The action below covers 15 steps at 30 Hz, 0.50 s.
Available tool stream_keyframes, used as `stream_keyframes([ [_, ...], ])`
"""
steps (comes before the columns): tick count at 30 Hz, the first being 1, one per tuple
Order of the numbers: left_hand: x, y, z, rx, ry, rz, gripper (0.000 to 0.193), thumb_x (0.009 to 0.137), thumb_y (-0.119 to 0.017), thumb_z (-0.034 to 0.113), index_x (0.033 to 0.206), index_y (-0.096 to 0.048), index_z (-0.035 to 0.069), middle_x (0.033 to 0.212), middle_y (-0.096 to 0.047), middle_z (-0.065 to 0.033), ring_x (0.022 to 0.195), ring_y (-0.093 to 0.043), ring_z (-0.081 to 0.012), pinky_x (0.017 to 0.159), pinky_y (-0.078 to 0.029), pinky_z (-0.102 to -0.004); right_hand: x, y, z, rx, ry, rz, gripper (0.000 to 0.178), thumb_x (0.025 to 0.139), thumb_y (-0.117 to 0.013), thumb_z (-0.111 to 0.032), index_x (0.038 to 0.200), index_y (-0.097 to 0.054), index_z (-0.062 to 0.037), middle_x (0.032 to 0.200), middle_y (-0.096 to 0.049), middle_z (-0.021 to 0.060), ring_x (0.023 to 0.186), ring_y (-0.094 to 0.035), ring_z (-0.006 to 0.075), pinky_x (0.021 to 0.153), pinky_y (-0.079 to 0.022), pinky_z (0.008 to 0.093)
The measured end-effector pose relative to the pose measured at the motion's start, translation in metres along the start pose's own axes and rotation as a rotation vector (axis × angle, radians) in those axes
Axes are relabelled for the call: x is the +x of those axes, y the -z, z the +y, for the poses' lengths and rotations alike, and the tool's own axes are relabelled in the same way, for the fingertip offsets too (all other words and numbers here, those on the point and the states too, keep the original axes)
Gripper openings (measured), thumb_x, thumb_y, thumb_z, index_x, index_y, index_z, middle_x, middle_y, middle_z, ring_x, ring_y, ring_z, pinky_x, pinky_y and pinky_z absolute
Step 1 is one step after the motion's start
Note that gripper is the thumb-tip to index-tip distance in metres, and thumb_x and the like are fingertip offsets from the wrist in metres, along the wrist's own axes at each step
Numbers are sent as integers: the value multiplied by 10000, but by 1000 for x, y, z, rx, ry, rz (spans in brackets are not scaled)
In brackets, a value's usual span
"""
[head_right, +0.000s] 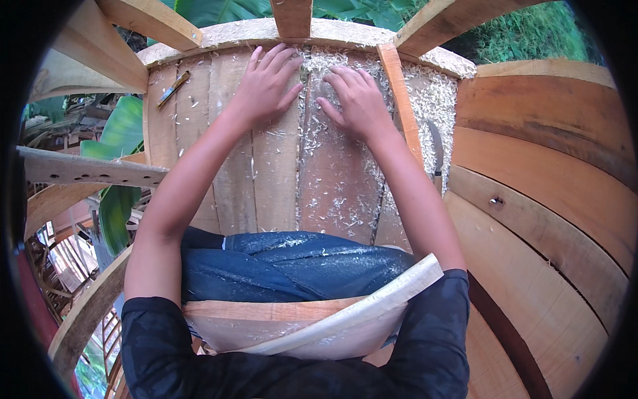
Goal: The person carves a long, thin piece of wood using a curved knife, producing wood shavings. They then wipe the wooden platform with their hands to clear away the shavings.
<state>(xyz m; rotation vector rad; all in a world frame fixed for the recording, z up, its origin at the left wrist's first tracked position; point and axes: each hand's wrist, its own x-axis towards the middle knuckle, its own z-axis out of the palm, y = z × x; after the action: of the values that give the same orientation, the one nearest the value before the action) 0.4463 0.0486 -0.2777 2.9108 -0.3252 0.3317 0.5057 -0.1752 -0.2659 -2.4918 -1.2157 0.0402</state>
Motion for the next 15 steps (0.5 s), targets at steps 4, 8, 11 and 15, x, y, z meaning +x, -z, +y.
stream_keyframes([
  [4, -4, -11, 5, -36, -93, -64, 540, 946, -521, 444, 1372, -510, 112, 1434, -475, -119, 1405, -356, -290, 1161, -198, -572, -11, -3, 4, -96, -125, 25, 564, 911, -617, -418, 1342, -512, -71, 1446, -467, 171, 1377, -405, 333, 1146, -287, 507],
  [8, -7, -6, 25, 125, -8, -93, 674, 937, -482, 549, 1440, -447, 102, 1502, -412, -129, 1442, -309, -285, 1152, -154, -620, -11, -13, 1, -85, 23, -96, 663, 920, -575, -490, 1411, -451, -63, 1490, -414, 177, 1418, -351, 311, 1159, -237, 548],
  [11, 2, 5, 33, 243, 90, -172, 723, 937, -477, 561, 1465, -403, 73, 1517, -390, -140, 1452, -292, -296, 1153, -158, -605, -14, -14, -10, -155, -25, -67, 723, 912, -573, -526, 1439, -415, -57, 1507, -388, 184, 1436, -314, 330, 1158, -232, 557],
  [15, 3, -1, 26, 279, 233, -170, 716, 943, -474, 551, 1450, -417, 49, 1529, -372, -144, 1450, -293, -305, 1153, -163, -596, -7, -19, -3, -147, -349, 21, 780, 904, -565, -561, 1452, -386, -36, 1517, -359, 222, 1447, -288, 358, 1150, -253, 552],
])
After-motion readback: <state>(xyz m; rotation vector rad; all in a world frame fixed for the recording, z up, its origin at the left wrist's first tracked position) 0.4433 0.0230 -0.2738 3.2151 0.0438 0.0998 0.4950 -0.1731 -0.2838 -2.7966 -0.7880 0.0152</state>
